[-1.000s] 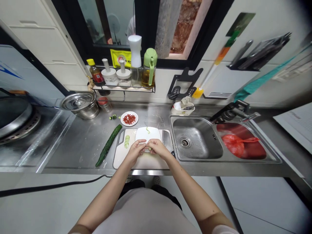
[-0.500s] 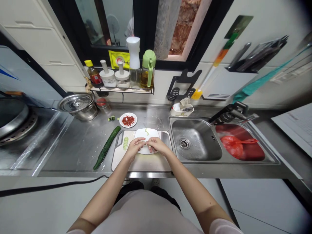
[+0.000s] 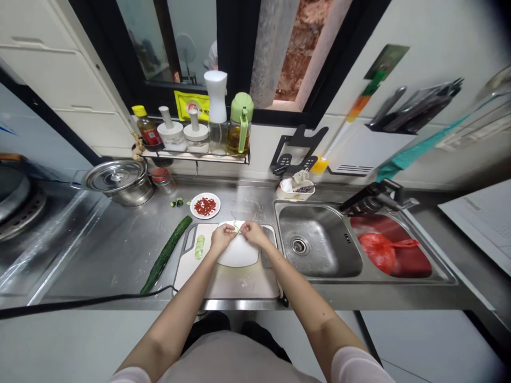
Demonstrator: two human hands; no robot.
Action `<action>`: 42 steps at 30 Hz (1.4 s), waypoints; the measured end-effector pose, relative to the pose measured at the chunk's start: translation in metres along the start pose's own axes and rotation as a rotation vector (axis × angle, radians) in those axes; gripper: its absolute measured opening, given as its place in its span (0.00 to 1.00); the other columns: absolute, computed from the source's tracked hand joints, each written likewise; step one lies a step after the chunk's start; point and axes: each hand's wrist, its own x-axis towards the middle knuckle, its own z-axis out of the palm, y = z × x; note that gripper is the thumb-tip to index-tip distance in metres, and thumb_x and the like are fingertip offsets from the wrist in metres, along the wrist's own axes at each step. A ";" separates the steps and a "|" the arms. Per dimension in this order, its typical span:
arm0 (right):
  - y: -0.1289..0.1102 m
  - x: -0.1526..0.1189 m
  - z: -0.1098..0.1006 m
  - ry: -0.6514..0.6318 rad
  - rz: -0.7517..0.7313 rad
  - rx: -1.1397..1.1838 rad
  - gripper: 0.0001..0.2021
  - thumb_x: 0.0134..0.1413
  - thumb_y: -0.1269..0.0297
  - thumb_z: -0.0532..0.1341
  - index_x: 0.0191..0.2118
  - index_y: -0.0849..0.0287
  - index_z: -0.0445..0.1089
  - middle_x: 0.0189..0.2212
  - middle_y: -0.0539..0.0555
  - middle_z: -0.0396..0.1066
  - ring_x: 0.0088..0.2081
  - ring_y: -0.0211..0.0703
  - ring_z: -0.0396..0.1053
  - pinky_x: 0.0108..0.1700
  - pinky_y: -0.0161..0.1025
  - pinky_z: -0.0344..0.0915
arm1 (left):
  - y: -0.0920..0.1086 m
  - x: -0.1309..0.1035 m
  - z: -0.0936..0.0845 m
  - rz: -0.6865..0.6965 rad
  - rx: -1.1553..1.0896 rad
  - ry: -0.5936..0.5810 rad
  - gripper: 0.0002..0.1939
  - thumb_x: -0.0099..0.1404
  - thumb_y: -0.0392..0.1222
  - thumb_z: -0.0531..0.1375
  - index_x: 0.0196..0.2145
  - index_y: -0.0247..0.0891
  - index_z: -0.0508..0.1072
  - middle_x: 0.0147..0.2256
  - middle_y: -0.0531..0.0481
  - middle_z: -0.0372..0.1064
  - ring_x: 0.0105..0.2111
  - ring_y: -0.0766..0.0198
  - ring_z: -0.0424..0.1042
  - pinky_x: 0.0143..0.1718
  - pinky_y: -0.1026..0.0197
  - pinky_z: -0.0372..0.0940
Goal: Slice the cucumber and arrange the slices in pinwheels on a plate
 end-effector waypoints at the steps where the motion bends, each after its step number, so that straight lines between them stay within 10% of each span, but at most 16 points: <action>1: 0.002 0.005 0.001 0.021 -0.001 -0.068 0.02 0.49 0.71 0.60 0.28 0.61 0.71 0.17 0.46 0.67 0.21 0.33 0.63 0.27 0.29 0.57 | -0.001 0.004 0.001 0.008 0.068 0.003 0.08 0.50 0.35 0.64 0.32 0.37 0.75 0.25 0.55 0.70 0.26 0.69 0.68 0.31 0.67 0.61; 42: -0.004 0.031 0.011 -0.044 0.091 -0.690 0.12 0.63 0.64 0.51 0.50 0.56 0.64 0.42 0.58 0.73 0.44 0.45 0.70 0.39 0.36 0.57 | -0.003 0.035 0.016 0.136 0.728 -0.016 0.08 0.64 0.41 0.57 0.41 0.41 0.73 0.40 0.47 0.69 0.40 0.61 0.69 0.40 0.62 0.59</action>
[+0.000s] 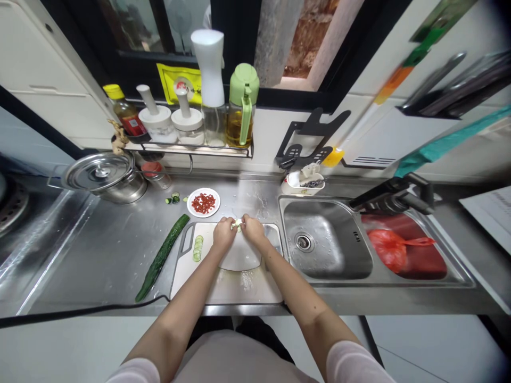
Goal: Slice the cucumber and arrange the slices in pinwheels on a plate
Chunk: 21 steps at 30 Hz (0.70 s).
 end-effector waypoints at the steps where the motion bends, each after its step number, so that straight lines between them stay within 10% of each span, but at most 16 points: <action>1: 0.000 0.000 0.000 0.001 0.001 0.002 0.13 0.63 0.63 0.51 0.50 0.56 0.64 0.42 0.58 0.73 0.44 0.45 0.70 0.39 0.36 0.57 | -0.001 0.000 0.000 0.001 -0.004 -0.001 0.08 0.64 0.41 0.57 0.41 0.41 0.73 0.40 0.47 0.69 0.40 0.61 0.69 0.41 0.62 0.60; 21: 0.007 -0.008 0.006 0.062 0.071 0.063 0.11 0.63 0.63 0.52 0.48 0.56 0.65 0.41 0.58 0.74 0.43 0.46 0.70 0.40 0.37 0.58 | -0.004 0.004 0.000 -0.001 -0.065 0.010 0.10 0.63 0.39 0.58 0.42 0.43 0.74 0.41 0.48 0.69 0.40 0.61 0.69 0.42 0.62 0.61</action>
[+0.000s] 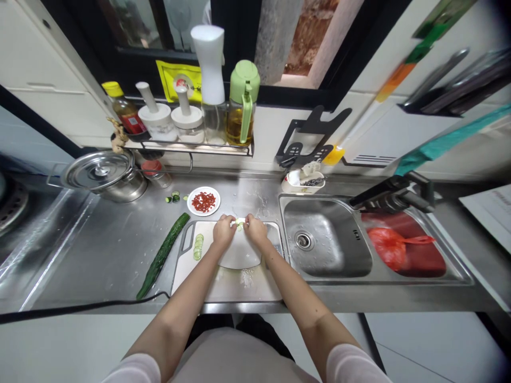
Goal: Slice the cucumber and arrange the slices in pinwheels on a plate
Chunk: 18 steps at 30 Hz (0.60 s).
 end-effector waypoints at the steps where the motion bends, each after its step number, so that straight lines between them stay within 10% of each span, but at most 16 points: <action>1: 0.000 0.000 0.000 -0.004 0.004 -0.001 0.11 0.63 0.63 0.52 0.48 0.56 0.65 0.41 0.58 0.74 0.43 0.46 0.70 0.40 0.37 0.58 | -0.001 0.000 0.000 0.000 -0.001 0.005 0.10 0.63 0.39 0.58 0.42 0.43 0.74 0.41 0.48 0.69 0.40 0.61 0.69 0.42 0.62 0.61; 18: -0.004 -0.013 0.005 -0.012 0.040 0.016 0.10 0.63 0.60 0.52 0.45 0.56 0.65 0.40 0.56 0.74 0.43 0.46 0.70 0.38 0.36 0.56 | 0.001 0.002 -0.001 -0.008 0.020 -0.001 0.09 0.63 0.40 0.57 0.41 0.42 0.75 0.41 0.47 0.69 0.39 0.61 0.69 0.42 0.62 0.61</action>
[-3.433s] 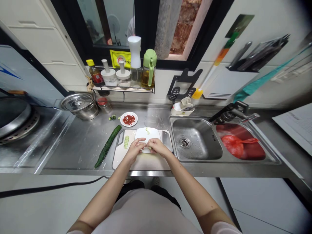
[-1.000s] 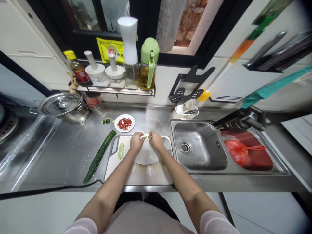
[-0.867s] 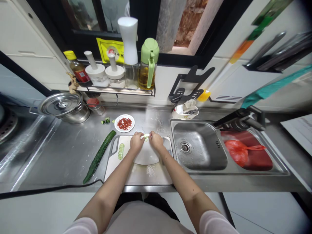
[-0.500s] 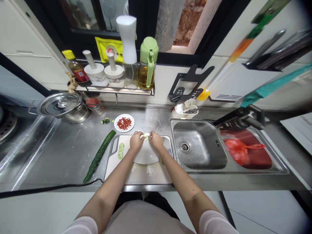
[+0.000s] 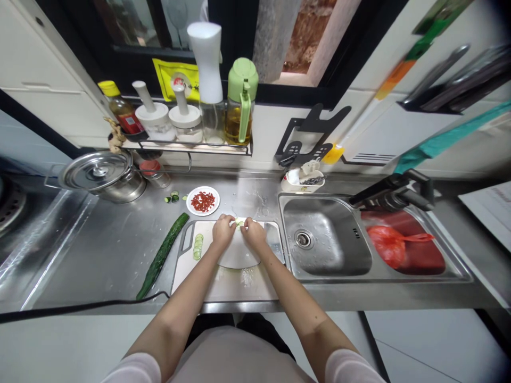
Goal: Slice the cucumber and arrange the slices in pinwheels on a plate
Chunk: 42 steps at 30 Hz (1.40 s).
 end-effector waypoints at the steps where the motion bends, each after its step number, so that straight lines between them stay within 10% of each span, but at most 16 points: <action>1: -0.001 0.000 0.001 -0.002 0.000 0.000 0.10 0.62 0.60 0.53 0.45 0.56 0.65 0.40 0.56 0.74 0.44 0.46 0.70 0.38 0.36 0.56 | 0.000 0.000 0.000 0.000 0.001 -0.001 0.09 0.63 0.40 0.57 0.41 0.42 0.75 0.42 0.47 0.69 0.39 0.61 0.70 0.42 0.62 0.61; 15: -0.005 -0.004 0.003 -0.031 0.009 0.007 0.12 0.63 0.58 0.52 0.46 0.56 0.66 0.40 0.56 0.73 0.43 0.46 0.69 0.39 0.36 0.57 | 0.001 0.000 -0.003 -0.004 -0.057 0.009 0.09 0.62 0.39 0.58 0.40 0.42 0.75 0.41 0.48 0.70 0.39 0.62 0.70 0.43 0.62 0.62; 21: 0.000 -0.012 0.003 0.017 0.015 0.038 0.10 0.62 0.59 0.53 0.44 0.55 0.67 0.38 0.55 0.74 0.41 0.45 0.70 0.36 0.36 0.54 | -0.007 -0.008 -0.013 -0.084 -0.300 0.202 0.12 0.61 0.40 0.57 0.42 0.39 0.75 0.34 0.50 0.71 0.32 0.65 0.69 0.41 0.64 0.63; 31: 0.016 -0.058 0.009 0.072 0.010 0.188 0.09 0.62 0.59 0.53 0.38 0.55 0.68 0.26 0.49 0.70 0.32 0.40 0.66 0.30 0.33 0.47 | -0.021 -0.072 -0.031 -0.211 -0.666 0.368 0.16 0.62 0.45 0.56 0.44 0.36 0.73 0.30 0.50 0.70 0.28 0.67 0.68 0.33 0.67 0.65; 42: 0.039 -0.108 0.024 0.171 -0.014 0.361 0.08 0.57 0.62 0.55 0.31 0.57 0.68 0.20 0.47 0.62 0.25 0.38 0.60 0.28 0.33 0.47 | -0.065 -0.150 -0.021 -0.209 -0.540 0.367 0.15 0.60 0.47 0.57 0.40 0.37 0.75 0.28 0.52 0.69 0.25 0.67 0.65 0.31 0.64 0.62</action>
